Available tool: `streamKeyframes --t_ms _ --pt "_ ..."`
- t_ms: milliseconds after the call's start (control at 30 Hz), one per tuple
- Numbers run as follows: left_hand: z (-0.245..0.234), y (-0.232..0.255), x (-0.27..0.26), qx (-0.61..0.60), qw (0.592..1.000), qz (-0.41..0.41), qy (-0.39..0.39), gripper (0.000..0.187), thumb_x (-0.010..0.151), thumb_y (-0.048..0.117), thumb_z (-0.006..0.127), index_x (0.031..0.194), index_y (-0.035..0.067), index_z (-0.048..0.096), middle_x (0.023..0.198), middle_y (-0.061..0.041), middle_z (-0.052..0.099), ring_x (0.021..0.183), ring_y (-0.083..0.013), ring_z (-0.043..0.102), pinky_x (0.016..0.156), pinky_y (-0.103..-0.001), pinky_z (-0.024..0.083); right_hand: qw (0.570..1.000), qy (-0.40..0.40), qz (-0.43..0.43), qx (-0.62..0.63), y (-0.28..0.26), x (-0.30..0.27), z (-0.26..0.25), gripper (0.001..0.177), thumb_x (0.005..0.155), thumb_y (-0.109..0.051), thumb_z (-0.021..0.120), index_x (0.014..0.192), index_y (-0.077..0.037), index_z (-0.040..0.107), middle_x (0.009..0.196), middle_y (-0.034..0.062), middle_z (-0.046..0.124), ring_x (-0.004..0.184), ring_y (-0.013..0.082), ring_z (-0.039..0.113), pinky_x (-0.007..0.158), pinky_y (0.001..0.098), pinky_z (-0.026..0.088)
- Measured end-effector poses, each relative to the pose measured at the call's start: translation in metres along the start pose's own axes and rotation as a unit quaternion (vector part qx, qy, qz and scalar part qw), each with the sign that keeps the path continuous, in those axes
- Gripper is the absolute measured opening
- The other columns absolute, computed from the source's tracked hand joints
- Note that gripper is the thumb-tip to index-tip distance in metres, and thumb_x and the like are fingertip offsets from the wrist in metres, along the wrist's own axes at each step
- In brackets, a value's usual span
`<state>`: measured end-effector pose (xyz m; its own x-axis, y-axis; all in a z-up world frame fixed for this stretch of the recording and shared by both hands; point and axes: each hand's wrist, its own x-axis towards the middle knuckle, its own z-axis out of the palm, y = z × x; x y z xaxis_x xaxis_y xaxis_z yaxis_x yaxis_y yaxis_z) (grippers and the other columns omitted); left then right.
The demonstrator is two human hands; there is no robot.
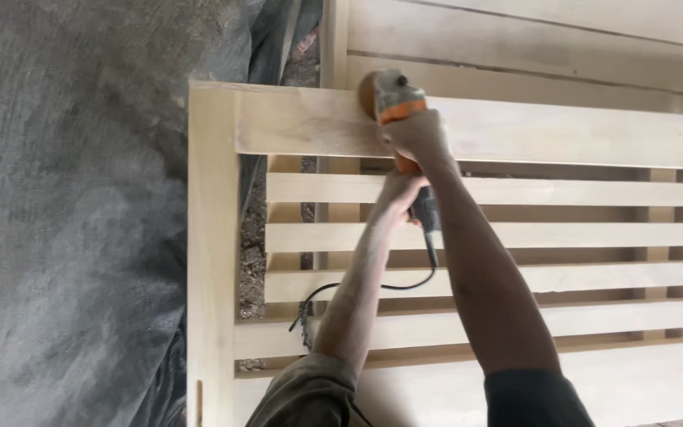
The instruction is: The person uses a power sander to smooth the surface of a wooden headboard or bench back, then removes the sanding disc and inspects the equipment by hand.
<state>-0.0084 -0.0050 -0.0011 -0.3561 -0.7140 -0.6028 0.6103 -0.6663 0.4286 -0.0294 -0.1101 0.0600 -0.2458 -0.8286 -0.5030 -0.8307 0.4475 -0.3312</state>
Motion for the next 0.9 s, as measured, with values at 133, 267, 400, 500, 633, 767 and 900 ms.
streamKeyframes --t_ms 133,267,400,500,633,767,900 --pt "0.068 -0.046 0.031 0.024 0.999 -0.034 -0.014 0.047 0.074 0.019 0.081 0.109 -0.004 0.061 0.089 -0.011 0.069 0.079 -0.0224 0.068 0.076 -0.046 0.059 0.999 0.018 0.017 -0.028 0.061 0.016 -0.056 0.044 0.073 -0.021 0.087 0.105 0.004 0.069 0.095 0.0120 0.074 0.083 0.0196 0.072 0.073 0.0346 0.062" --pt "0.122 -0.070 0.054 0.051 0.997 -0.037 -0.046 0.045 0.074 0.017 0.080 0.111 -0.003 0.062 0.094 -0.012 0.072 0.083 -0.0212 0.070 0.079 -0.042 0.059 0.999 0.022 0.033 -0.017 0.095 0.025 -0.102 0.042 0.072 -0.019 0.085 0.109 -0.003 0.071 0.099 0.0079 0.072 0.087 0.0178 0.070 0.078 0.0334 0.061" --pt "0.153 -0.078 0.078 0.098 0.992 -0.021 -0.081 0.042 0.069 0.016 0.079 0.106 0.000 0.067 0.092 -0.011 0.074 0.080 -0.0200 0.071 0.074 -0.037 0.059 0.994 0.056 0.091 0.006 0.121 0.037 -0.134 0.043 0.073 -0.017 0.085 0.111 -0.002 0.069 0.101 0.0097 0.071 0.090 0.0191 0.070 0.082 0.0344 0.060" --pt "0.180 -0.083 0.095 0.143 0.984 -0.020 -0.109 0.040 0.064 0.017 0.081 0.100 0.001 0.072 0.088 -0.012 0.075 0.076 -0.0201 0.071 0.071 -0.035 0.058 0.989 0.069 0.123 0.049 0.143 0.045 -0.161 0.044 0.074 -0.016 0.084 0.113 0.000 0.068 0.102 0.0108 0.070 0.090 0.0206 0.070 0.083 0.0349 0.061" --pt "0.207 -0.086 0.105 0.133 0.983 -0.053 -0.115 0.040 0.062 0.021 0.084 0.096 0.001 0.076 0.084 -0.011 0.075 0.071 -0.0183 0.069 0.064 -0.035 0.055 0.978 0.096 0.164 0.087 0.162 0.051 -0.194 0.043 0.075 -0.014 0.082 0.112 0.002 0.068 0.098 0.0118 0.072 0.088 0.0208 0.072 0.082 0.0328 0.061" --pt "0.217 -0.089 0.106 0.119 0.985 -0.054 -0.116 0.040 0.063 0.023 0.085 0.095 0.002 0.076 0.084 -0.011 0.076 0.069 -0.0176 0.069 0.063 -0.033 0.055 0.973 0.087 0.156 0.147 0.161 0.045 -0.199 0.040 0.074 -0.013 0.081 0.111 -0.003 0.071 0.097 0.0102 0.071 0.086 0.0198 0.071 0.076 0.0334 0.061" --pt "0.179 -0.084 0.097 0.138 0.984 -0.008 -0.110 0.041 0.062 0.024 0.084 0.096 0.002 0.076 0.085 -0.011 0.078 0.071 -0.0168 0.071 0.065 -0.031 0.056 0.984 0.070 0.117 0.118 0.138 0.034 -0.168 0.040 0.076 -0.014 0.082 0.111 0.000 0.072 0.098 0.0127 0.072 0.087 0.0215 0.072 0.077 0.0340 0.061"
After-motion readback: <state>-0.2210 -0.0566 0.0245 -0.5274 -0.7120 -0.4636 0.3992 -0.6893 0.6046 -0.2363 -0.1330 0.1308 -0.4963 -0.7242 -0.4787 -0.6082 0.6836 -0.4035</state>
